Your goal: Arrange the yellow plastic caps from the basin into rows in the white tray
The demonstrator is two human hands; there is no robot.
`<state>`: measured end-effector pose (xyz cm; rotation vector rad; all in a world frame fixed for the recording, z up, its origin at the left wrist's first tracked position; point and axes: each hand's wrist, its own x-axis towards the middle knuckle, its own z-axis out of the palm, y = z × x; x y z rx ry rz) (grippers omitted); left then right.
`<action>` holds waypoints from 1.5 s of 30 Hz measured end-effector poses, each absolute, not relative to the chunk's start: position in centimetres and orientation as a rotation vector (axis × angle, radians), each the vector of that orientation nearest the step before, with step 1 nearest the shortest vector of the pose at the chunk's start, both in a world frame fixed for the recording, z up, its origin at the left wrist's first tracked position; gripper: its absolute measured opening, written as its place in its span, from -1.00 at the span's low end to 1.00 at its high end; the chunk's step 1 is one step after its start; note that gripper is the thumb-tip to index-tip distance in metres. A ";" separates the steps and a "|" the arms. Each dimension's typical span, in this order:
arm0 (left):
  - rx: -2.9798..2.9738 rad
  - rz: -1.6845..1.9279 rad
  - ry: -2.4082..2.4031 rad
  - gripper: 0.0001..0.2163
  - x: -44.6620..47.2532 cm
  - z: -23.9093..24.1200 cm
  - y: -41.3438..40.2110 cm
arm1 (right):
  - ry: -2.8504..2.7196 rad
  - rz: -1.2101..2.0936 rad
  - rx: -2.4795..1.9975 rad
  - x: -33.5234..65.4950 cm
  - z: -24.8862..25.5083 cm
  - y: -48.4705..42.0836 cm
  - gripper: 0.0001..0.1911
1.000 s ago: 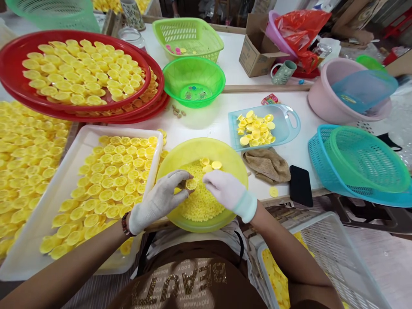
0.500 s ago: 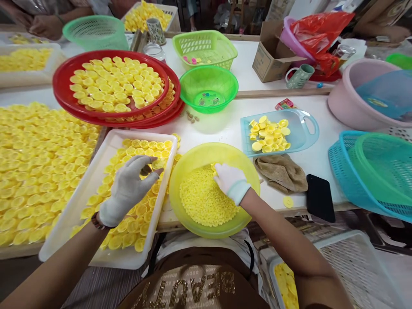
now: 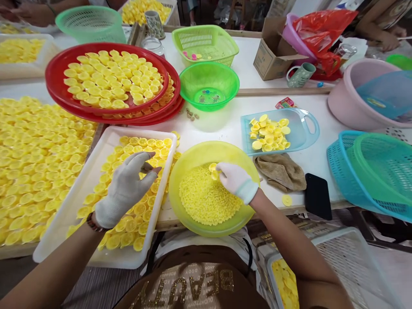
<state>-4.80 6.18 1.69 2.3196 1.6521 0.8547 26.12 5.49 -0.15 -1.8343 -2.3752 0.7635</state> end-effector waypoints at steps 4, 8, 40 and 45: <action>2.417 0.888 1.182 -0.69 -1.0 2.5 4.5 | -1.843 1.234 -1.528 25.5 1.0 3.7 -0.74; 2.456 0.795 0.835 -0.61 2.3 1.7 3.0 | -1.555 1.642 -1.415 24.6 2.0 2.6 -0.75; 1.796 0.644 1.145 -0.73 2.9 0.0 2.4 | -2.303 0.790 -1.362 25.7 3.5 1.1 -0.90; 1.693 0.647 1.045 -0.68 2.8 -0.1 2.2 | -2.551 0.896 -1.555 27.3 2.2 0.2 -0.89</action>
